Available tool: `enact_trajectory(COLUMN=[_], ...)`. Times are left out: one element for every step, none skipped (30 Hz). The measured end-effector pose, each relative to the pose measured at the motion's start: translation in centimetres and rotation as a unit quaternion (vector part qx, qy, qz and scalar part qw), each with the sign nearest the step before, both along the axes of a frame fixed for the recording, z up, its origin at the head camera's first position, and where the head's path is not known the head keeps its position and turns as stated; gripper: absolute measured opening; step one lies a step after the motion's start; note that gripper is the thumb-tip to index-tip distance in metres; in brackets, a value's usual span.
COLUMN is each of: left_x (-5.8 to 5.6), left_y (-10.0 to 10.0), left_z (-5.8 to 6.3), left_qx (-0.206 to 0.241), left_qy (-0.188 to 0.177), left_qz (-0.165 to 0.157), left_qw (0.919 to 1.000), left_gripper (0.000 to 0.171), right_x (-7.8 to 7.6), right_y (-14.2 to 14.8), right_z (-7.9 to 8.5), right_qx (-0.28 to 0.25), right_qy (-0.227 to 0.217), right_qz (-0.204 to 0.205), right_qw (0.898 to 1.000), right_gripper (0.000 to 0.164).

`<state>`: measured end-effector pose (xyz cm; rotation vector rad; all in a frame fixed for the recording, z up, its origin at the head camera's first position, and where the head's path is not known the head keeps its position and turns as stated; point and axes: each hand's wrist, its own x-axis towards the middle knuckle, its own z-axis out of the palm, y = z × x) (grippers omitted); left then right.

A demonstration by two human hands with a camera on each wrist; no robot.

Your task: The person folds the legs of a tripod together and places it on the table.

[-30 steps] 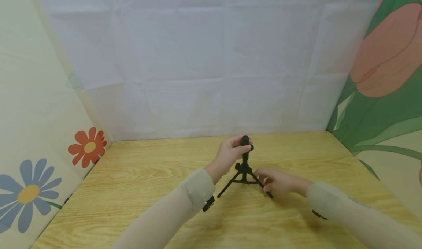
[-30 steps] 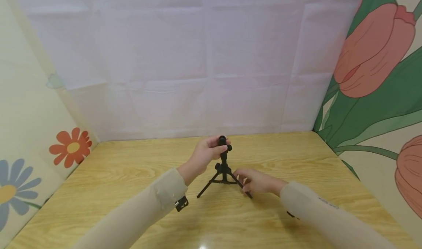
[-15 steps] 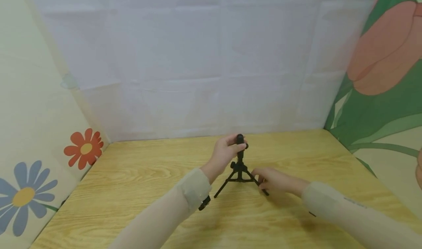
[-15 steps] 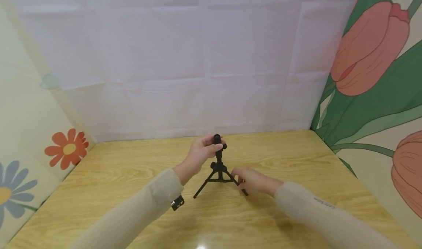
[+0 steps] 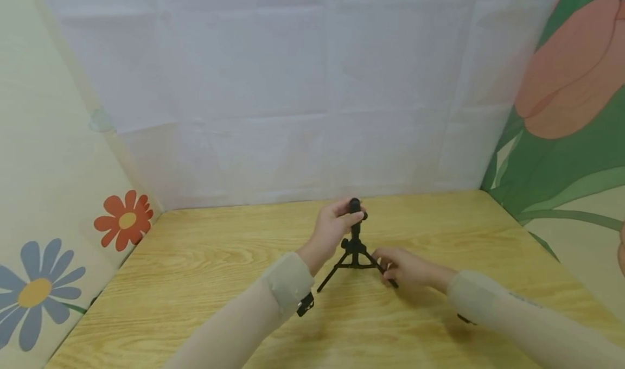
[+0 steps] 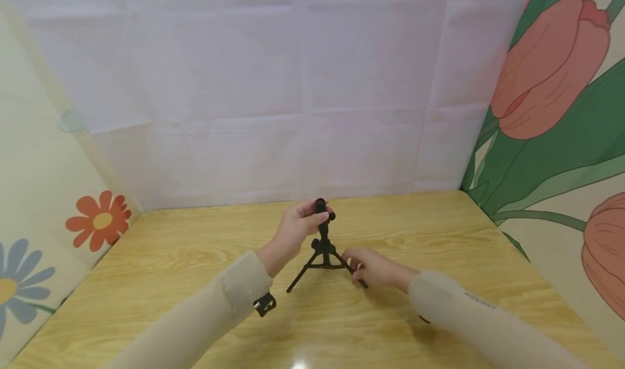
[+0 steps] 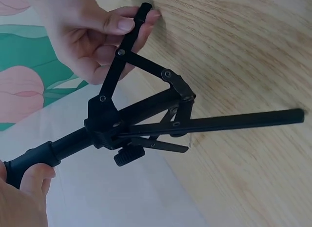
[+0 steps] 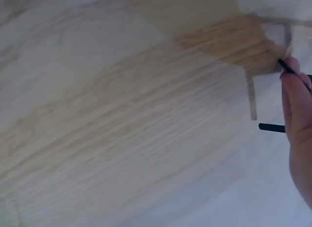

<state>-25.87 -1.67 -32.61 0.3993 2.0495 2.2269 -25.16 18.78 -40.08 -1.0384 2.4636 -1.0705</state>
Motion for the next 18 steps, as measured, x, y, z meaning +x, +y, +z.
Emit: enact_trajectory(left_x=[0.0, 0.0, 0.0, 0.0, -0.1, -0.1, -0.1, -0.1, -0.1, -0.1, -0.2, -0.1, -0.1, -0.1, -0.1, -0.1, -0.1, -0.2], left_y=[0.0, 0.0, 0.1, 0.1, 0.1, 0.2, 0.2, 0.3, 0.3, 0.4, 0.4, 0.5, 0.5, 0.5, 0.6, 0.6, 0.6, 0.6], left_z=[0.0, 0.0, 0.0, 0.1, 0.1, 0.1, 0.2, 0.2, 0.2, 0.2, 0.2, 0.2, 0.1, 0.1, 0.0, 0.0, -0.1, -0.1], left_qx=[-0.001, -0.001, -0.001, -0.001, 0.0, -0.003, -0.007, -0.009, -0.015, -0.023, -0.03, -0.038, -0.043, -0.049, -0.054, -0.057, -0.058, -0.059], left_qy=[0.0, 0.0, -0.001, -0.002, -0.004, -0.005, -0.004, -0.004, -0.001, 0.005, 0.01, 0.015, 0.021, 0.027, 0.034, 0.038, 0.041, 0.043], left_qz=[0.0, 0.001, 0.002, 0.005, 0.008, 0.014, 0.019, 0.025, 0.03, 0.035, 0.039, 0.043, 0.045, 0.047, 0.048, 0.048, 0.048, 0.048], left_qw=[1.0, 1.0, 1.0, 1.0, 1.0, 0.9999, 0.9998, 0.9996, 0.9994, 0.9991, 0.9987, 0.9982, 0.9978, 0.9974, 0.9968, 0.9965, 0.9964, 0.9961], left_gripper=[0.03, 0.029, 0.028, 0.028, 0.028, 0.027, 0.026, 0.026, 0.026, 0.025, 0.025, 0.024, 0.023, 0.023, 0.022, 0.021, 0.021, 0.021], right_x=[0.1, 0.2, 0.3, 0.4, 0.5, 0.6, 0.7, 0.8, 0.9, 1.0, 1.0, 1.0, 0.9, 0.9, 0.9, 0.9, 0.9, 1.0], right_y=[-0.1, -0.2, -0.3, -0.4, -0.6, -0.7, -0.9, -1.1, -1.2, -1.4, -1.5, -1.6, -1.8, -1.9, -2.0, -2.1, -2.2, -2.3], right_z=[0.0, 0.0, 0.0, 0.0, 0.0, 0.0, 0.1, 0.2, 0.3, 0.5, 0.6, 0.7, 0.8, 0.9, 1.0, 1.1, 1.1, 1.0], right_qx=[0.0, 0.001, 0.005, 0.012, 0.02, 0.028, 0.037, 0.048, 0.059, 0.068, 0.075, 0.083, 0.089, 0.092, 0.093, 0.091, 0.087, 0.081], right_qy=[0.001, 0.004, 0.01, 0.017, 0.025, 0.034, 0.045, 0.058, 0.066, 0.069, 0.067, 0.069, 0.065, 0.059, 0.054, 0.05, 0.051, 0.052], right_qz=[-0.007, -0.015, -0.026, -0.037, -0.047, -0.056, -0.061, -0.066, -0.07, -0.07, -0.07, -0.068, -0.069, -0.071, -0.073, -0.077, -0.082, -0.087], right_qw=[1.0, 1.0, 1.0, 0.999, 0.998, 0.998, 0.996, 0.995, 0.994, 0.993, 0.992, 0.992, 0.992, 0.991, 0.991, 0.992, 0.991, 0.992], right_gripper=[0.03, 0.03, 0.031, 0.032, 0.032, 0.033, 0.033, 0.034, 0.034, 0.035, 0.035, 0.035, 0.035, 0.033, 0.031, 0.029, 0.027, 0.024])
